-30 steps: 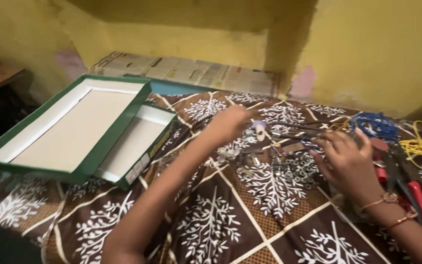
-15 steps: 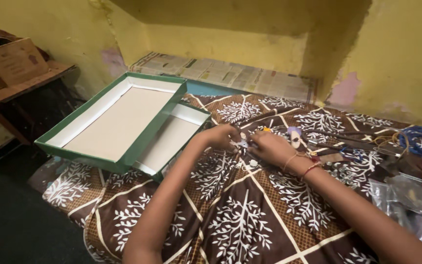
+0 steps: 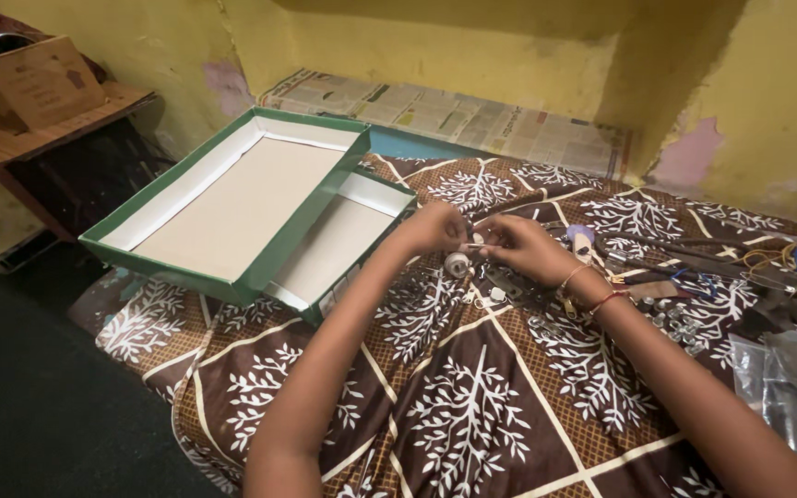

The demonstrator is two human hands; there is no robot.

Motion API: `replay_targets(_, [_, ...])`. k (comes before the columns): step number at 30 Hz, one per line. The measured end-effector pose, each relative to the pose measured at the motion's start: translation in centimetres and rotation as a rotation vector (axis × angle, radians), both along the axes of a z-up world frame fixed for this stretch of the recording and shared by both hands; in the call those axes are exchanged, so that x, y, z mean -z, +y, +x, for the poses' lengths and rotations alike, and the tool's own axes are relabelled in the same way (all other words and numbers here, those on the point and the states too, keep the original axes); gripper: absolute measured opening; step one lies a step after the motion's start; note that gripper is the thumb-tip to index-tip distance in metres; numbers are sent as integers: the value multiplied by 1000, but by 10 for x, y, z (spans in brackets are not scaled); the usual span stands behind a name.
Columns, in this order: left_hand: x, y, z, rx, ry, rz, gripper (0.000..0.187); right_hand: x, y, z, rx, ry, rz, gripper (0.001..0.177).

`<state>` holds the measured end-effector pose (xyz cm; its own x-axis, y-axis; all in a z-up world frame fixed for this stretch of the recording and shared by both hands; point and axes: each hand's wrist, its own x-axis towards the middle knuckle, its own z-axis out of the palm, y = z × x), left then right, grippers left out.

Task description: The person assembles small electronic components on a patterned surface, using pliers to manipulate wires and parts. They handle a small motor, wires, and a plastic bag of components, occasionally picking up and setting down tools.

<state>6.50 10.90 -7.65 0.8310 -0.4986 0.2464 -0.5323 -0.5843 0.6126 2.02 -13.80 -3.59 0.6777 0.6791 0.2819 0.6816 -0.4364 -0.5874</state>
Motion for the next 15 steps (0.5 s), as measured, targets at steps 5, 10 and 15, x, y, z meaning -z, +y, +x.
replay_targets(5, [-16,7,-14,-19,-13,101,26,-3,17,9,-64,146,163,36])
replay_targets(10, [-33,21,-12,-43,35,-97,24,-9,30,28,74,151,334,34])
replay_targets(15, [-43,29,-17,-163,-111,4,21,-2,34,36,29,103,204,35])
